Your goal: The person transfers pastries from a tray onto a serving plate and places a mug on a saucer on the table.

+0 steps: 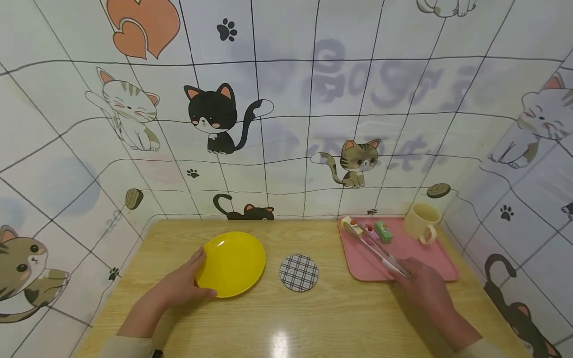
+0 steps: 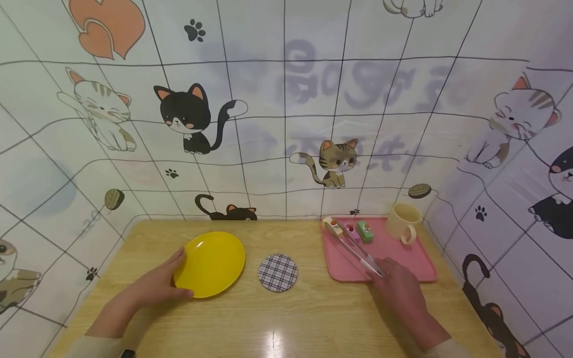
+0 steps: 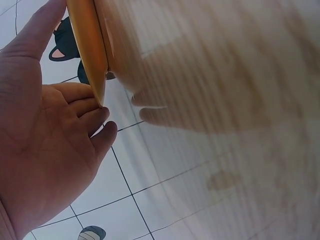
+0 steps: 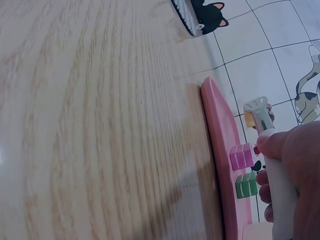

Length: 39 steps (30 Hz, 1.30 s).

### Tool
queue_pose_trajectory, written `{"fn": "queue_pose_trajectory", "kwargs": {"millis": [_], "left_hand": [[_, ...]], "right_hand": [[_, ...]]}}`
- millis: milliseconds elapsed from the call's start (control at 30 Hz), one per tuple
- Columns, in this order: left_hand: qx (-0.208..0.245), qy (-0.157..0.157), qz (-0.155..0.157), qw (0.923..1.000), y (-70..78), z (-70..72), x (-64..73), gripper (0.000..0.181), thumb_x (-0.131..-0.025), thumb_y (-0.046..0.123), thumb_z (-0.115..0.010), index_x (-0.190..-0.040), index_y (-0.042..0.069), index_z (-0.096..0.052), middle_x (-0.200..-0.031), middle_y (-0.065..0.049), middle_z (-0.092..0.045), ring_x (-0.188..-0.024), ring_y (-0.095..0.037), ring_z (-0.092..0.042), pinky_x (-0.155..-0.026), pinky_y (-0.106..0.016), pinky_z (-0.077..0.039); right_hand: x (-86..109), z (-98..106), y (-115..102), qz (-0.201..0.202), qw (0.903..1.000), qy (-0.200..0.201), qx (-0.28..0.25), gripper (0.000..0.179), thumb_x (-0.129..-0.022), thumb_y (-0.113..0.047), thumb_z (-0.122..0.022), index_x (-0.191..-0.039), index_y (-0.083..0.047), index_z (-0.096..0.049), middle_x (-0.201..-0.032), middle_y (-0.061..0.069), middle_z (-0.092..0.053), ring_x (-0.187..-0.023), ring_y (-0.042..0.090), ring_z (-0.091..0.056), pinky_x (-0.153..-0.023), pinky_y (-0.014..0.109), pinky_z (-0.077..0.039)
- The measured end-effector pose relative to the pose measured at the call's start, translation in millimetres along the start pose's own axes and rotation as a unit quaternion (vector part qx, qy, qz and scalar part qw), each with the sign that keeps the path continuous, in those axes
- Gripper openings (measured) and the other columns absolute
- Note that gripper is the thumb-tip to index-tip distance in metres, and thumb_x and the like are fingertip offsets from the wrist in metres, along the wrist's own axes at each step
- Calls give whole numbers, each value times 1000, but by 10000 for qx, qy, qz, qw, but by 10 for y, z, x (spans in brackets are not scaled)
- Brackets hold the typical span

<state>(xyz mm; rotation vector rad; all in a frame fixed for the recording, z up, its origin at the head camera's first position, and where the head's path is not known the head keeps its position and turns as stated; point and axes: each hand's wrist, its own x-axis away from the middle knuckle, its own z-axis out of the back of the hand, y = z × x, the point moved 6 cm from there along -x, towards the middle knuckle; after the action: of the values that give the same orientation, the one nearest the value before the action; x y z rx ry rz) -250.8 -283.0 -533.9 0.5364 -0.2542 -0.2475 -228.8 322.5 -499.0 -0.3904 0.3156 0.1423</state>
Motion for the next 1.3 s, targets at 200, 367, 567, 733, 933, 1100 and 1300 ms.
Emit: {"fn": "queue_pose_trajectory", "kwargs": {"millis": [200, 367, 567, 733, 933, 1100, 1300], "left_hand": [[49, -1, -37, 10000, 17, -6, -7, 132, -83, 61, -93, -171, -8, -24, -182, -27, -11, -163, -52, -24, -129, -67, -26], [52, 49, -182, 9998, 21, -21, 5, 131, -83, 59, -94, -169, -12, -25, -180, -30, -12, -162, -54, -25, -129, -67, -27], [14, 65, -140, 9999, 27, -34, 24, 130, -83, 59, -94, -170, -10, -26, -181, -28, -13, -162, -53, -26, -129, -66, -28], [-34, 62, -121, 9999, 31, -15, 17, 131, -82, 59, -94, -170, -9, -26, -181, -28, -13, -162, -53, -27, -129, -66, -28], [-4, 50, -100, 9999, 31, -4, 8, 131, -82, 59, -94, -170, -10, -26, -181, -28, -13, -162, -53, -26, -129, -67, -27], [-21, 48, -117, 9999, 33, -10, 15, 131, -82, 59, -94, -170, -10, -26, -181, -29, -13, -162, -53, -26, -129, -67, -27], [3, 65, -99, 9999, 47, -1, 20, 131, -82, 58, -95, -170, -10, -27, -181, -29, -14, -162, -54, -27, -129, -68, -28]], "right_hand": [[4, 33, -87, 352, 9990, 271, -27, 29, -92, -19, -91, -114, -1, -83, -92, 0, -75, -79, 24, -70, -68, 48, -59], [-16, -16, -112, 70, 9998, -151, -140, 30, -96, -23, -88, -117, -2, -83, -99, 2, -77, -89, 31, -75, -77, 56, -62], [-52, -9, -245, 431, 9989, -186, -74, 32, -95, -22, -89, -121, -5, -84, -105, 6, -80, -94, 33, -77, -81, 58, -63], [-106, -36, -370, 690, 9974, -205, -37, 35, -95, -25, -89, -123, -6, -84, -107, 7, -80, -94, 30, -76, -81, 56, -63], [-201, -84, -524, 951, 9953, -156, -109, 20, -93, -24, -91, -108, -14, -85, -96, -4, -76, -84, 18, -69, -74, 47, -60], [-244, -148, -644, 943, 9945, -402, -198, 23, -92, -25, -91, -110, -12, -86, -104, 0, -80, -93, 24, -74, -81, 51, -62], [-305, -213, -772, 1032, 9926, -580, -270, 36, -93, -25, -90, -123, -6, -85, -112, 7, -82, -103, 32, -76, -88, 56, -63]]}}
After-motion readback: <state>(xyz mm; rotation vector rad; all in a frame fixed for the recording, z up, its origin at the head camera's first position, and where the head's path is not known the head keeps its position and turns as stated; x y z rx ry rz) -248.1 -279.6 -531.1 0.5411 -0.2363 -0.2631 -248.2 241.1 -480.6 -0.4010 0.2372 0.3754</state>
